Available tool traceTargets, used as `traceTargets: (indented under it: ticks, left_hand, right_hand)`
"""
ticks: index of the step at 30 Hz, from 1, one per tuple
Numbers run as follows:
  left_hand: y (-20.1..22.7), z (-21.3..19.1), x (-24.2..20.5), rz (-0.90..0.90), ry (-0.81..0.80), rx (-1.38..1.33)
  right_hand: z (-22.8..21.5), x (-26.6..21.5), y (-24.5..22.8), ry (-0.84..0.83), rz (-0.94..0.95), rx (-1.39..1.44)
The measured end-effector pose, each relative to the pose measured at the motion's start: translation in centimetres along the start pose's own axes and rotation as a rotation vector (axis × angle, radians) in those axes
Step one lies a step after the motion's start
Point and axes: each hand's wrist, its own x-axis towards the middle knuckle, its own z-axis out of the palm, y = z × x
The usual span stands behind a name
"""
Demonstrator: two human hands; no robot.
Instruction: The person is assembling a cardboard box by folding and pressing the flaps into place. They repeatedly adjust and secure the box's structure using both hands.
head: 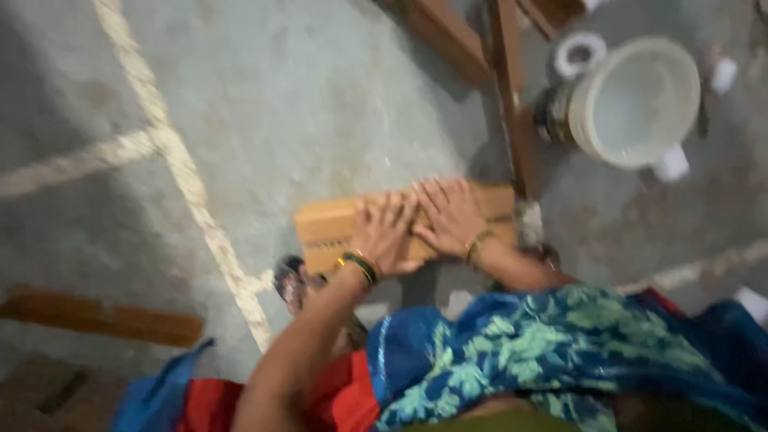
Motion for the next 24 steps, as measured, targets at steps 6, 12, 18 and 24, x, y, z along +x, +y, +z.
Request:
traceTargets:
  ticks: [6, 12, 18, 24]
  left_hand:
    - [-0.1, -1.1, -0.1, 0.025, 0.043, -0.057]
    - [-0.8, -0.3, 0.2, 0.031, 0.125, -0.068]
    - [0.6, 0.6, -0.9, 0.01, 0.119, -0.014]
    - [-1.5, 0.6, -4.0, -0.128, -0.086, 0.057]
  right_hand:
    - [-1.4, 0.4, 0.1, -0.004, -0.017, 0.001]
    - [-0.5, 0.5, 0.3, 0.061, -0.019, 0.018]
    - [-1.0, -1.0, -0.2, -0.166, 0.046, 0.067]
    - [-0.9, 1.0, -6.1, 0.037, -0.097, 0.11]
